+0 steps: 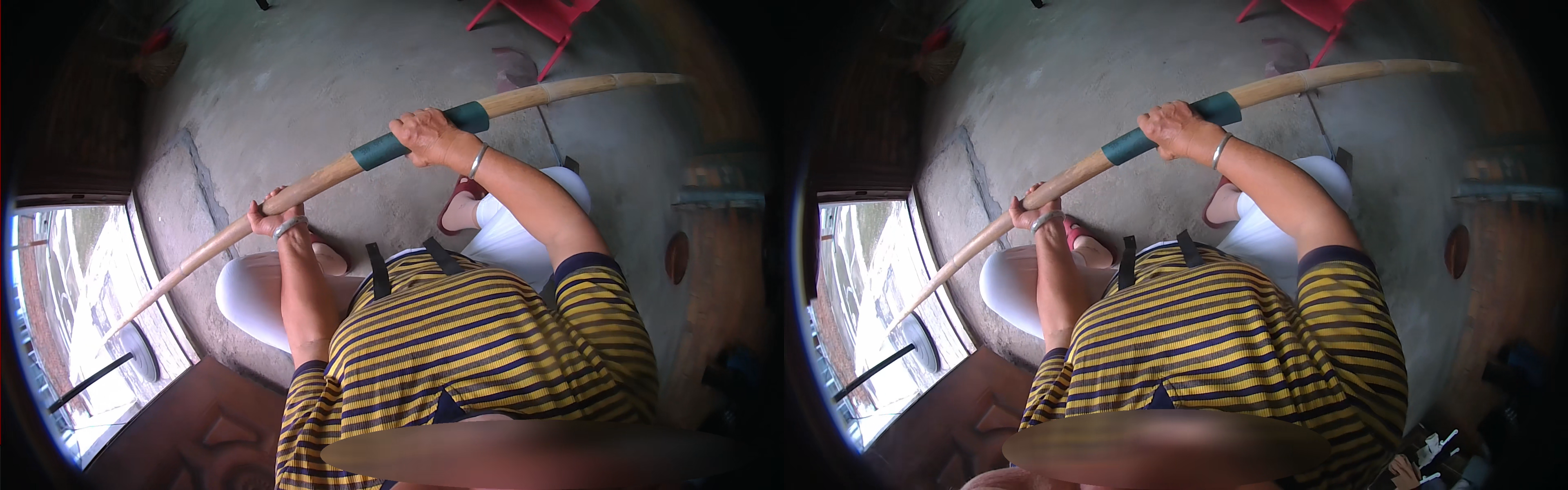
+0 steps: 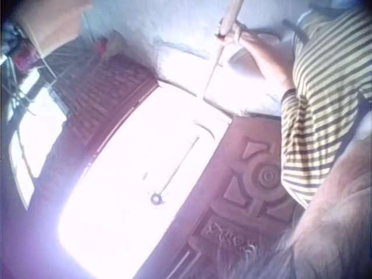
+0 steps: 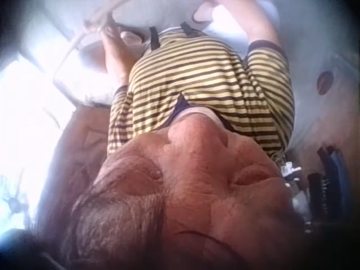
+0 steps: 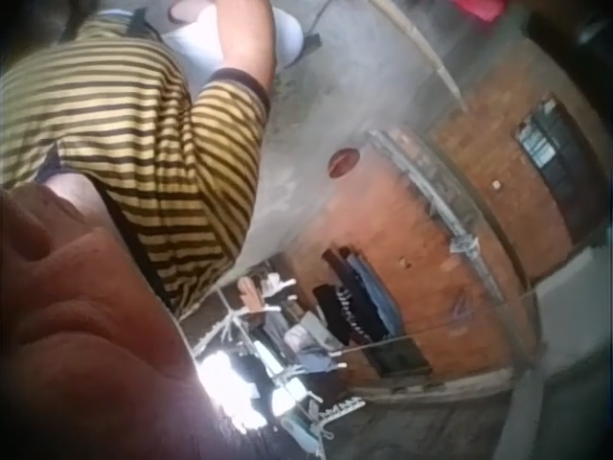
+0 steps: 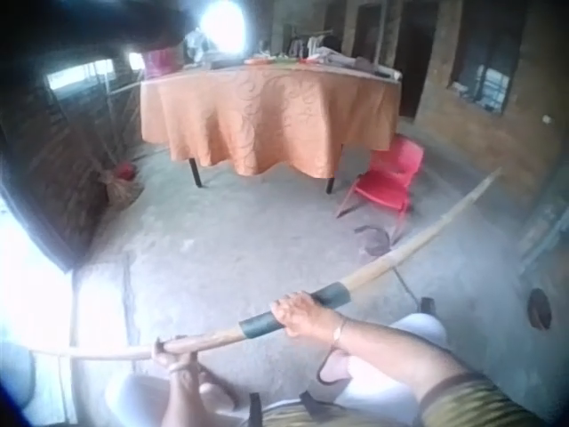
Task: Sand the surface of a long bamboo pole using a piece of sandpaper.
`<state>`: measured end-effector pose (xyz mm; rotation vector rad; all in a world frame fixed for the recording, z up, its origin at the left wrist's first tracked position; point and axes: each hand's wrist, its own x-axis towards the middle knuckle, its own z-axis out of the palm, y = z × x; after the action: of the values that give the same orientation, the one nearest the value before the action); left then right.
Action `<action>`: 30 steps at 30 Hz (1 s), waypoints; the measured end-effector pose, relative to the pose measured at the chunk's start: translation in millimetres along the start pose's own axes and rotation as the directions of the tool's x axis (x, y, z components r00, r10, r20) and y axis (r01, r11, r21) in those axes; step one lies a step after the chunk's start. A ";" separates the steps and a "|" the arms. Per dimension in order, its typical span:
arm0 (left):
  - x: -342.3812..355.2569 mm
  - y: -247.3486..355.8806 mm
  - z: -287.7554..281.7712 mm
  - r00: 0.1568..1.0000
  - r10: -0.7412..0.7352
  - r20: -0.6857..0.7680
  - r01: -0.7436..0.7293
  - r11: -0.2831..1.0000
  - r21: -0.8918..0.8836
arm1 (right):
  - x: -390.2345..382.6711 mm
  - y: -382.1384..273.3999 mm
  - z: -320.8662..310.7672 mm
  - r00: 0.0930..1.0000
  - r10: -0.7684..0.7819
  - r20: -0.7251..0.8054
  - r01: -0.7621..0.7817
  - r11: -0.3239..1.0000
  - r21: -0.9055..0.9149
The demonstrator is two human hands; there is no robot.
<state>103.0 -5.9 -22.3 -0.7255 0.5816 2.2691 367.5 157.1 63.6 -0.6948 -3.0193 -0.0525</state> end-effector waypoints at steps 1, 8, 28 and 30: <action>-2.4 -2.0 -0.5 1.000 -0.011 0.008 0.011 1.000 0.001 | 0.6 0.5 0.0 1.000 0.004 0.024 -0.005 1.000 0.024; -10.2 1.5 3.8 1.000 -0.004 0.001 0.004 1.000 0.024 | -4.7 4.2 9.4 0.988 -0.055 -0.146 0.045 0.996 -0.073; -3.0 -11.6 8.1 0.989 0.100 -0.111 -0.099 0.995 0.013 | -68.4 97.7 -22.6 0.967 0.248 0.063 -0.241 0.965 -0.108; -9.1 -17.7 10.0 0.982 0.106 -0.156 -0.101 0.994 0.041 | -24.9 27.7 -6.2 0.997 0.071 -0.009 -0.071 0.997 -0.024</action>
<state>118.0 7.5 -12.6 -0.8824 0.7456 2.3045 402.3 170.9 69.2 -0.8008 -2.9886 -0.0889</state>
